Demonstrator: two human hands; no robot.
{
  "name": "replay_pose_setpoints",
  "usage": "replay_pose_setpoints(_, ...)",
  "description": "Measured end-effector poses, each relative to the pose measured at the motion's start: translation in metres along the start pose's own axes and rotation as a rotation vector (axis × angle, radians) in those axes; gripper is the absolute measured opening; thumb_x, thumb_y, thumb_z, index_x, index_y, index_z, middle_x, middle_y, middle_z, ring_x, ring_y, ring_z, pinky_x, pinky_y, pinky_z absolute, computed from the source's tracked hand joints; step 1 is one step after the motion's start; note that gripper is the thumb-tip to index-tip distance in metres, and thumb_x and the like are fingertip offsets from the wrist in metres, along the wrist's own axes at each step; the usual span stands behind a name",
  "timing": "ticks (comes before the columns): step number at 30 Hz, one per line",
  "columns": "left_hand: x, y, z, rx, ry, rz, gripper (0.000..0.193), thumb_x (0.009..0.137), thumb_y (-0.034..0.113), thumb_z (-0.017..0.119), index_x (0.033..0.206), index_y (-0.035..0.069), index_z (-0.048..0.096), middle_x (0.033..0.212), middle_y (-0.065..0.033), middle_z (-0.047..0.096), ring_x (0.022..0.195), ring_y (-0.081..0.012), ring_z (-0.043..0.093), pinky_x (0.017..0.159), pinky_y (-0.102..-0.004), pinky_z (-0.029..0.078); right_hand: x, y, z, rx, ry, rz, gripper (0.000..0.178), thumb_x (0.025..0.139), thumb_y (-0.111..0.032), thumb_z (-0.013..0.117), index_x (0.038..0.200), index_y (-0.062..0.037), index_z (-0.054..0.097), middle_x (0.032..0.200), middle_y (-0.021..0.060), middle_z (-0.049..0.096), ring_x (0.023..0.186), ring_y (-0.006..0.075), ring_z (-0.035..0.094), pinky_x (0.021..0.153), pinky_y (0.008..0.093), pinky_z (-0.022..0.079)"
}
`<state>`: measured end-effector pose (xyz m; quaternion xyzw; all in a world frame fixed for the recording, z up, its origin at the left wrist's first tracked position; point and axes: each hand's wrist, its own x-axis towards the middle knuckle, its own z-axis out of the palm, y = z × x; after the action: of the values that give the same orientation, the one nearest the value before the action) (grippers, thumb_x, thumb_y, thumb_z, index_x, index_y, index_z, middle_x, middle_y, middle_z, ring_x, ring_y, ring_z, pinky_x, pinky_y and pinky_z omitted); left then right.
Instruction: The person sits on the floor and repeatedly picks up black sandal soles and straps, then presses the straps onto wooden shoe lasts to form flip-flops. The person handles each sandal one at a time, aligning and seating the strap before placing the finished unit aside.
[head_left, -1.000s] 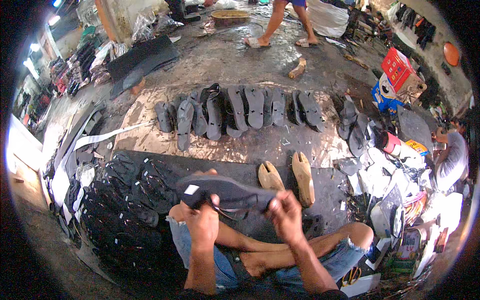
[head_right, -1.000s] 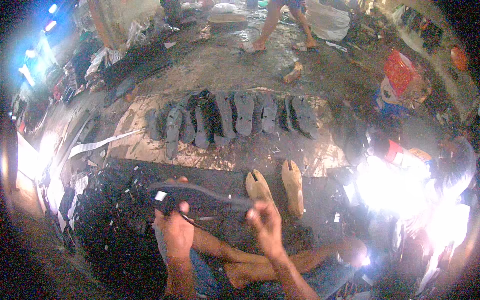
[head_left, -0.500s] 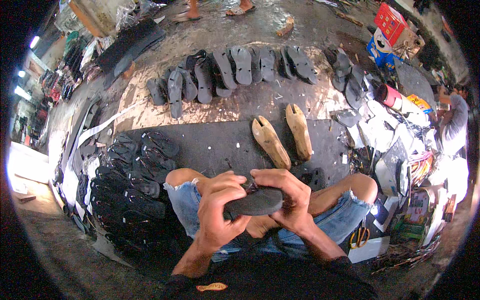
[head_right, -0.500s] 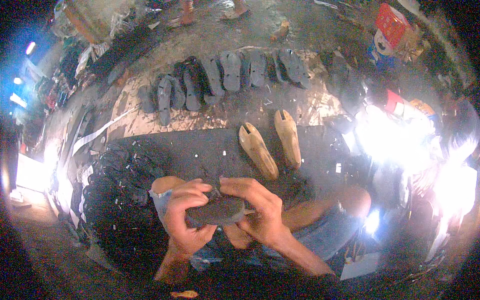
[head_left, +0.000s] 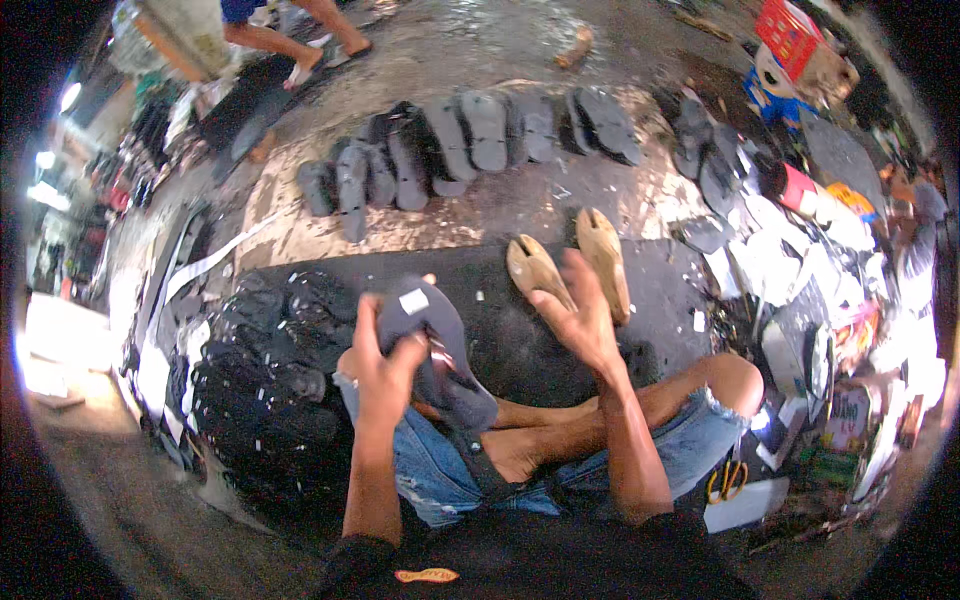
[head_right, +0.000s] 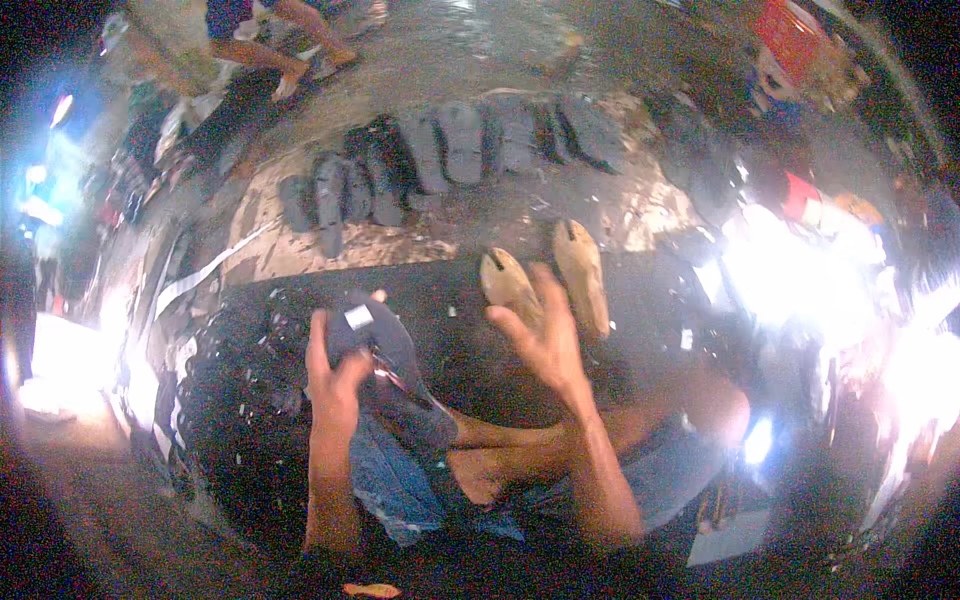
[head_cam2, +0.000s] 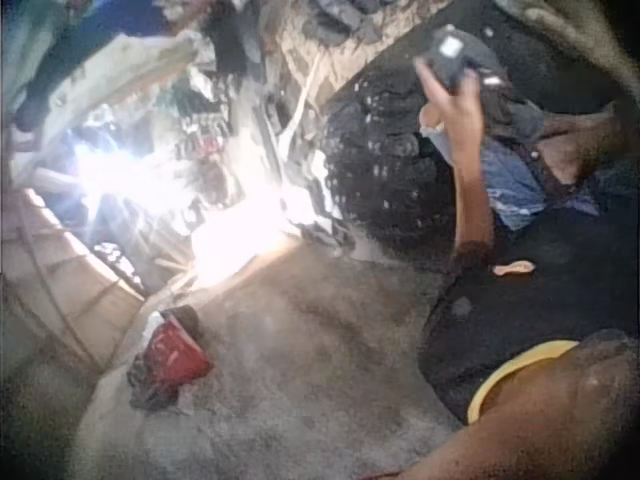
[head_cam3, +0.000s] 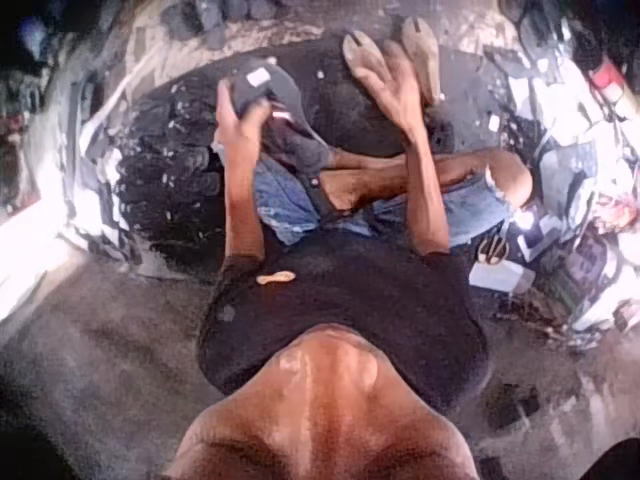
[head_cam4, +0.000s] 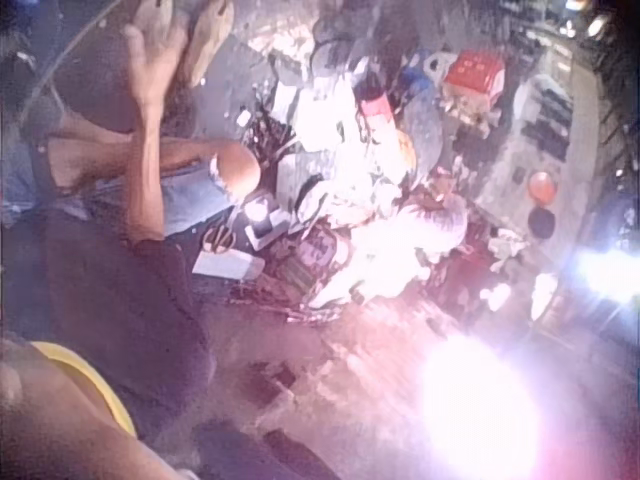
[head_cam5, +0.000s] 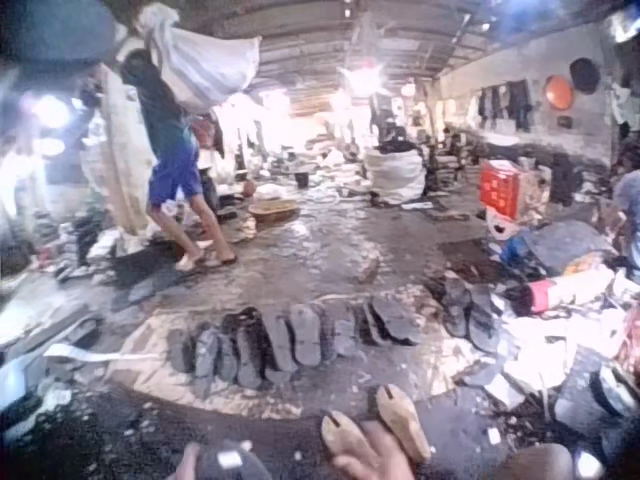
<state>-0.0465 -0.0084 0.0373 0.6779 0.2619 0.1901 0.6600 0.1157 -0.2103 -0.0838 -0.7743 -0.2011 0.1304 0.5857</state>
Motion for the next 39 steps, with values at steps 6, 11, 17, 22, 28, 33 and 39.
replay_pose_setpoints(6, 0.066, -0.038, -0.012, -0.710, 0.053, -0.075, 0.055, 0.091, 0.002, 0.056, 0.146, 0.000, 0.055, 0.141, -0.0213, 0.068, 0.133, -0.0389, 0.065, 0.113, -0.0518, 0.054, -0.010, 0.056, 0.003, 0.146, -0.187, 0.351, 0.084, 0.096, -0.014, 0.075, 0.168, -0.0036, 0.034, 0.161, 0.0232, 0.052, 0.145, 0.0328, 0.056, 0.119, 0.0430, 0.047)
replay_pose_setpoints(11, 0.092, -0.065, -0.082, -0.743, 0.047, -0.063, 0.052, 0.091, 0.006, 0.057, 0.143, -0.001, 0.056, 0.136, -0.0222, 0.069, 0.124, -0.0396, 0.070, 0.107, -0.0546, 0.058, -0.092, -0.058, -0.040, 0.221, -0.242, 0.013, 0.082, 0.088, -0.007, 0.066, 0.166, 0.0009, 0.042, 0.164, 0.0161, 0.052, 0.152, 0.0268, 0.047, 0.128, 0.0428, 0.035)
replay_pose_setpoints(17, 0.085, -0.043, -0.068, -0.708, 0.028, -0.009, 0.066, 0.090, 0.008, 0.056, 0.155, 0.006, 0.049, 0.138, -0.0239, 0.065, 0.122, -0.0420, 0.069, 0.102, -0.0630, 0.061, -0.129, -0.127, -0.047, -0.236, -0.352, -0.284, 0.073, 0.079, -0.013, 0.072, 0.149, 0.0030, 0.060, 0.151, 0.0286, 0.058, 0.138, 0.0454, 0.059, 0.117, 0.0505, 0.047)
replay_pose_setpoints(22, 0.034, -0.021, -0.007, -0.714, -0.111, 0.014, 0.074, 0.100, 0.010, 0.057, 0.169, 0.024, 0.035, 0.148, -0.0264, 0.060, 0.135, -0.0437, 0.062, 0.103, -0.0664, 0.059, -0.143, -0.092, -0.005, 0.266, -0.215, -0.042, 0.068, 0.086, -0.014, 0.068, 0.151, 0.0024, 0.058, 0.154, 0.0258, 0.059, 0.146, 0.0407, 0.053, 0.125, 0.0516, 0.039)
replay_pose_setpoints(28, 0.021, -0.015, 0.005, -0.684, -0.113, -0.092, 0.064, 0.110, 0.018, 0.061, 0.169, 0.024, 0.034, 0.150, -0.0256, 0.061, 0.136, -0.0404, 0.063, 0.112, -0.0552, 0.054, -0.141, -0.090, 0.017, 0.349, -0.174, -0.034, 0.069, 0.090, -0.006, 0.067, 0.157, 0.0031, 0.051, 0.164, 0.0254, 0.051, 0.158, 0.0408, 0.041, 0.131, 0.0531, 0.028)
replay_pose_setpoints(33, 0.019, -0.012, 0.020, -0.698, -0.185, -0.082, 0.067, 0.109, 0.016, 0.066, 0.168, 0.020, 0.036, 0.143, -0.0242, 0.066, 0.124, -0.0310, 0.070, 0.108, -0.0482, 0.058, -0.135, -0.091, 0.020, 0.264, -0.084, -0.165, 0.067, 0.090, -0.004, 0.065, 0.156, 0.0042, 0.053, 0.161, 0.0277, 0.052, 0.152, 0.0419, 0.049, 0.129, 0.0526, 0.031)
replay_pose_setpoints(39, -0.029, -0.080, 0.034, -0.847, 0.002, -0.350, 0.064, 0.112, 0.046, 0.055, 0.164, 0.012, 0.040, 0.150, -0.0160, 0.060, 0.138, -0.0269, 0.059, 0.116, -0.0483, 0.050, -0.131, -0.071, 0.030, 0.048, -0.113, -0.222, 0.074, 0.086, -0.011, 0.075, 0.157, -0.0080, 0.056, 0.165, 0.0278, 0.042, 0.150, 0.0491, 0.045, 0.127, 0.0570, 0.035)
